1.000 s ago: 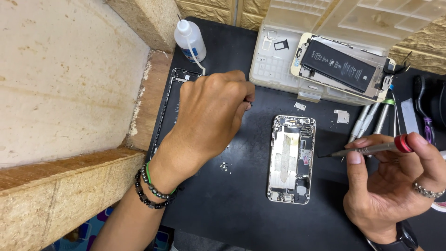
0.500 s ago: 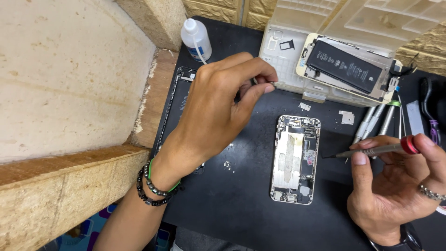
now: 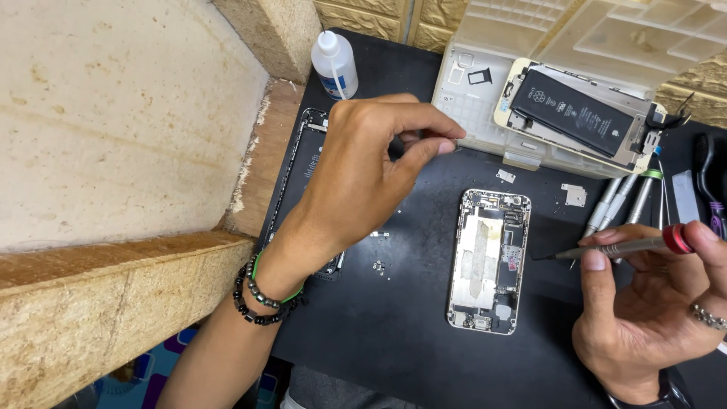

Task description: A person uses a precision screwdriver and their hands to manipulate small internal components and screws within a smartphone frame on a repair bench.

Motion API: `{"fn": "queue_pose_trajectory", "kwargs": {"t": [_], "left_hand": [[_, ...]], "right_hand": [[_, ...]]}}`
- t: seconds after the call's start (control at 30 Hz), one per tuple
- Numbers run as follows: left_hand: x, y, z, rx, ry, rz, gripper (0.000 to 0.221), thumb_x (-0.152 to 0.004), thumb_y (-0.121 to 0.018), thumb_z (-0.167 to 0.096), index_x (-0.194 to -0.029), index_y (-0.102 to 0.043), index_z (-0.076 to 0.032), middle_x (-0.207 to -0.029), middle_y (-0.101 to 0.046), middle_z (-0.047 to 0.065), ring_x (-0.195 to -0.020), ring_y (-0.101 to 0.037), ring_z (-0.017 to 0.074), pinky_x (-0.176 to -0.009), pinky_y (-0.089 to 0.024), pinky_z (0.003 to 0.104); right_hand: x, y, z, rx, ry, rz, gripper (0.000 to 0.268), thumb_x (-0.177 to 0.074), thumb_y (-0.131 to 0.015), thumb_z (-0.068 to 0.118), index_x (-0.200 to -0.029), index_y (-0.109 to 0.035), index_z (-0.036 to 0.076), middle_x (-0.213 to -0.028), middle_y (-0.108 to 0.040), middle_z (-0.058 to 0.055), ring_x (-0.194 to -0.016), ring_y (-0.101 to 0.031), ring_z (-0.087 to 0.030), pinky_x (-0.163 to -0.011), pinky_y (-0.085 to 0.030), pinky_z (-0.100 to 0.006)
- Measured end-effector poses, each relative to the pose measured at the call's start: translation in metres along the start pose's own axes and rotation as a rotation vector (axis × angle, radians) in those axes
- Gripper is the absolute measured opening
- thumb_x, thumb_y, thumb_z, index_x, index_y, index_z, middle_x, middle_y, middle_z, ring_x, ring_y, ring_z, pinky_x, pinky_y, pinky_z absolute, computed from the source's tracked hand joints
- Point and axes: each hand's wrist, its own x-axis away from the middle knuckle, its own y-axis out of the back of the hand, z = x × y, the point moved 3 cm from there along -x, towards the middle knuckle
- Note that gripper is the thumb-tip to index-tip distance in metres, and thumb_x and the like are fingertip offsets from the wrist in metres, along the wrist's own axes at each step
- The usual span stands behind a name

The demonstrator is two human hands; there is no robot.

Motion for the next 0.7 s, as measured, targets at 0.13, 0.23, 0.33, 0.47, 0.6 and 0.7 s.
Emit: {"fn": "queue_pose_trajectory", "kwargs": {"t": [0.13,0.23,0.33,0.47,0.6,0.7], "left_hand": [[0.001,-0.004,0.008,-0.074,0.026,0.013,0.007,-0.091,-0.071,-0.003,-0.094,-0.077,-0.005,-0.08,-0.075,0.004,-0.065,-0.065,0.0117,-0.064,-0.052,0.026],[0.0,-0.008,0.01,-0.062,0.069,0.054,0.007,-0.09,-0.073,-0.001,-0.09,-0.074,-0.007,-0.078,-0.07,0.001,-0.065,-0.061,0.0097,-0.065,-0.05,0.025],[-0.001,-0.01,0.008,0.037,0.157,0.112,0.008,-0.091,-0.072,0.0,-0.09,-0.073,-0.009,-0.082,-0.072,0.001,-0.071,-0.065,0.0079,-0.066,-0.053,0.023],[-0.001,-0.012,0.004,0.169,0.297,0.205,0.004,-0.096,-0.068,-0.008,-0.094,-0.07,-0.01,-0.081,-0.071,-0.002,-0.071,-0.065,0.0052,-0.052,-0.049,0.019],[0.0,-0.017,0.005,0.329,0.403,0.298,0.006,-0.098,-0.063,-0.013,-0.098,-0.067,-0.008,-0.086,-0.071,0.002,-0.073,-0.07,0.0081,-0.064,-0.058,0.02],[0.0,-0.018,-0.003,0.368,0.396,0.339,0.007,-0.097,-0.063,-0.014,-0.097,-0.067,-0.009,-0.081,-0.071,0.001,-0.072,-0.07,0.0085,-0.067,-0.056,0.022]], "right_hand": [[-0.001,-0.001,0.002,0.001,0.027,0.011,0.06,-0.111,-0.061,-0.014,-0.157,-0.026,0.003,-0.145,-0.045,-0.022,-0.105,-0.062,-0.042,-0.094,-0.063,-0.052],[-0.002,-0.002,0.006,0.003,-0.005,-0.027,0.059,-0.109,-0.061,-0.017,-0.155,-0.027,0.0,-0.129,-0.048,-0.03,-0.1,-0.062,-0.042,-0.092,-0.062,-0.051],[-0.004,0.0,0.008,0.026,-0.018,-0.004,0.059,-0.11,-0.062,-0.018,-0.154,-0.028,0.002,-0.133,-0.048,-0.025,-0.103,-0.064,-0.041,-0.098,-0.063,-0.052],[-0.006,0.0,0.006,0.011,0.032,0.027,0.055,-0.11,-0.061,-0.013,-0.152,-0.029,0.003,-0.141,-0.048,-0.019,-0.103,-0.066,-0.04,-0.099,-0.065,-0.051],[-0.004,0.0,0.0,-0.067,0.045,-0.006,0.051,-0.111,-0.055,-0.012,-0.151,-0.029,0.005,-0.137,-0.048,-0.016,-0.097,-0.064,-0.037,-0.097,-0.065,-0.051],[-0.007,0.001,0.006,-0.106,0.055,-0.018,0.048,-0.116,-0.048,-0.013,-0.153,-0.029,0.01,-0.136,-0.048,-0.014,-0.1,-0.061,-0.033,-0.096,-0.067,-0.05]]}}
